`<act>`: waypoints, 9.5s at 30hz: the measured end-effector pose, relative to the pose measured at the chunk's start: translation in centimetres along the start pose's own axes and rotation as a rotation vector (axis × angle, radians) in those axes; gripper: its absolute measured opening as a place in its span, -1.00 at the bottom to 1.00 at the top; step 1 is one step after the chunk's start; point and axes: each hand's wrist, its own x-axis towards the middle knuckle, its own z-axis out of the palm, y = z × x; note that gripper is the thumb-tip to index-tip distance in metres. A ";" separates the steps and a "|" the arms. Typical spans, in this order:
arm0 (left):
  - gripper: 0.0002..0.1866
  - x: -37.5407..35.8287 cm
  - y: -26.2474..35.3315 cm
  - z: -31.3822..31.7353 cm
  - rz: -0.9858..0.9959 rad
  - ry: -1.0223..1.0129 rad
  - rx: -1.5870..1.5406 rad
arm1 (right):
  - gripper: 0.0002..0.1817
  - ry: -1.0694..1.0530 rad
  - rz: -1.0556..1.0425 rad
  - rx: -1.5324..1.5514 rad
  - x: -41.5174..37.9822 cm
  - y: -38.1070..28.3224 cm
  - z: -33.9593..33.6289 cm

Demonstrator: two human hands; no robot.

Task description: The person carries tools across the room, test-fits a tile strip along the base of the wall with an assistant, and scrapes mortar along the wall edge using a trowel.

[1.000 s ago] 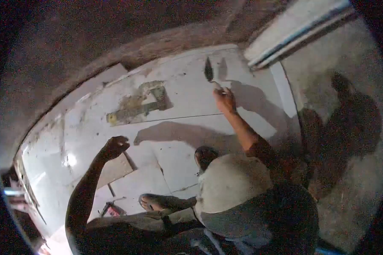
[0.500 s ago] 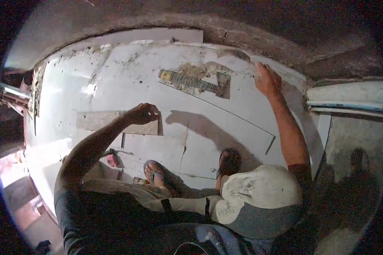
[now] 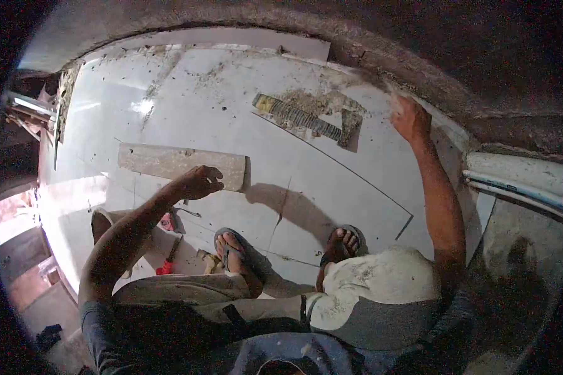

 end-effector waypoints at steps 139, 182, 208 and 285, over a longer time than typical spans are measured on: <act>-0.73 18.0 13.9 -4.3 0.402 -0.016 0.526 | -0.48 0.111 1.812 -0.269 -68.4 -37.0 0.3; -0.66 16.3 12.3 -6.8 0.593 -0.034 0.076 | -0.60 -0.098 1.585 -0.203 -72.6 -18.1 -16.5; -0.71 23.2 4.6 -4.5 0.339 0.008 -0.264 | -0.66 0.117 1.457 -0.148 -64.4 -28.0 -11.9; -0.74 21.6 9.8 -5.2 0.750 0.030 0.383 | -0.65 0.854 2.039 1.373 -67.2 -41.5 -15.6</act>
